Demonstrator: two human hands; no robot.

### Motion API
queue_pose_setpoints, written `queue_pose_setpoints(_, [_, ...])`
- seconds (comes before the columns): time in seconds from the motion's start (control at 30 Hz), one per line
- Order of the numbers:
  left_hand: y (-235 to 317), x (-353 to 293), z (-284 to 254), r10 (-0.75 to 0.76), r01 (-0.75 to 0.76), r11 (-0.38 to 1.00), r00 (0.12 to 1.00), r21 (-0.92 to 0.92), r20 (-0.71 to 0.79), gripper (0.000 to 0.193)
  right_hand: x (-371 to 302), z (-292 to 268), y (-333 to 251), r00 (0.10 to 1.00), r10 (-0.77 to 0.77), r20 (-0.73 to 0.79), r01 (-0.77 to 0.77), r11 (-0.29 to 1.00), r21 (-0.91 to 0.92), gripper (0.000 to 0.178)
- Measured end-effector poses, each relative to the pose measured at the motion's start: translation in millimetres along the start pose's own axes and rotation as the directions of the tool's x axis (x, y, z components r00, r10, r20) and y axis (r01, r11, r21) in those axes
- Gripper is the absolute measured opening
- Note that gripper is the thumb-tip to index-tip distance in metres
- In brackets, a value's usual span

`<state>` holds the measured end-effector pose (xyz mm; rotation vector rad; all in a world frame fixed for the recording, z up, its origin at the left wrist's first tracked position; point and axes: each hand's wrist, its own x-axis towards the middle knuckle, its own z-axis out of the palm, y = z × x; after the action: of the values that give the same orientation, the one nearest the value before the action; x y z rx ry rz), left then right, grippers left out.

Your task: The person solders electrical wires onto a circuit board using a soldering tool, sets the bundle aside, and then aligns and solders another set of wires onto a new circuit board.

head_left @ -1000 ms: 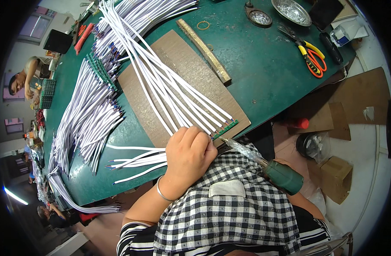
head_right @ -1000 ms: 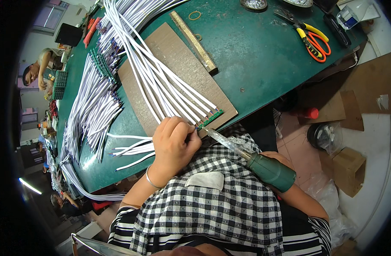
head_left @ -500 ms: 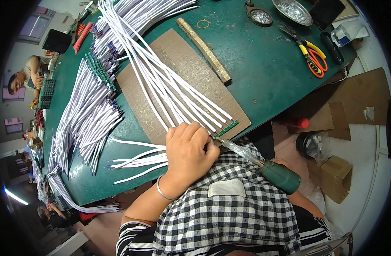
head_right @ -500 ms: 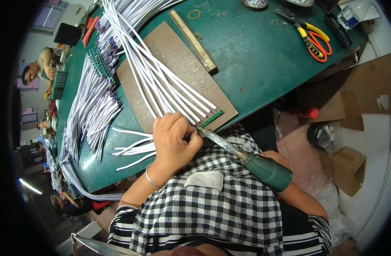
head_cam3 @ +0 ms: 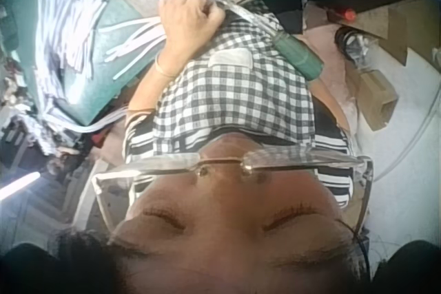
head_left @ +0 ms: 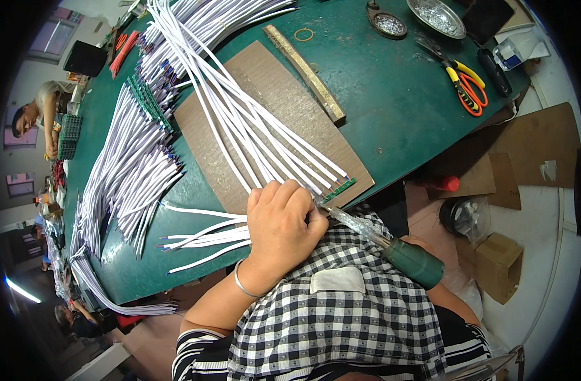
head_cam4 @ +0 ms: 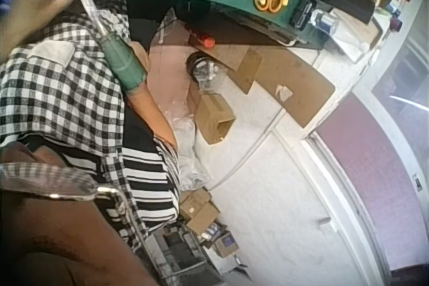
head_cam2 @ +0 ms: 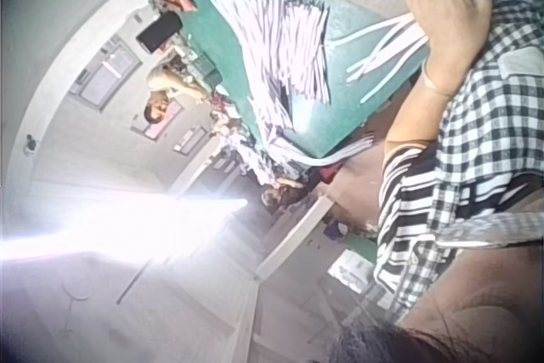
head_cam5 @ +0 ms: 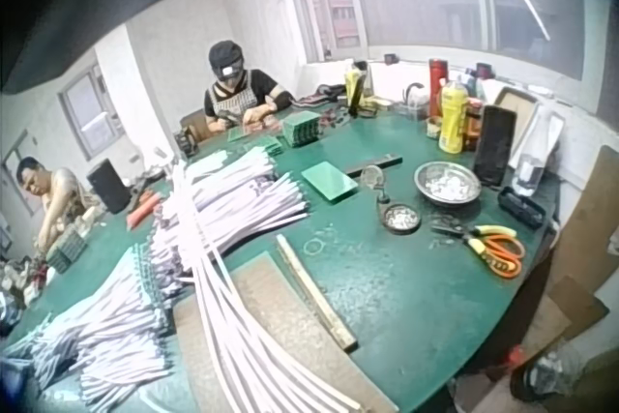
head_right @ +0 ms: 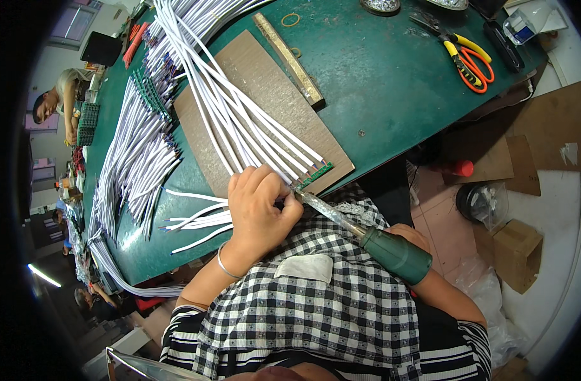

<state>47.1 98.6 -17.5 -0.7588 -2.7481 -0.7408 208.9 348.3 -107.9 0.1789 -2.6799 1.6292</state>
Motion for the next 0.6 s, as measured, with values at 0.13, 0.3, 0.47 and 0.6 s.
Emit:
queue_pose_setpoints(0.13, [0.9, 0.9, 0.0, 0.001, -0.001, 1.0, 1.0, 0.005, 0.011, 0.018, 7.7, 6.3, -2.4, 0.986, -0.134, -0.101, 0.12, 0.983, -0.136, 0.042])
queue_pose_setpoints(0.3, [0.1, 0.6, -1.3, -0.001, 0.001, 1.0, 1.0, 0.005, 0.02, 0.018, 6.3, 2.0, -11.6, 0.988, -0.126, -0.094, 0.125, 0.992, -0.022, 0.035])
queue_pose_setpoints(0.47, [0.9, 0.0, -0.5, -0.006, 0.005, 1.0, 1.0, 0.007, 0.017, 0.018, 8.6, -3.9, -15.0, 0.999, -0.04, -0.003, 0.04, 0.999, 0.037, 0.028])
queue_pose_setpoints(0.6, [1.6, 0.4, 0.1, -0.004, 0.004, 1.0, 1.0, 0.006, 0.022, 0.017, 11.5, -0.3, -12.4, 0.995, 0.074, 0.066, -0.067, 0.992, -0.108, 0.026])
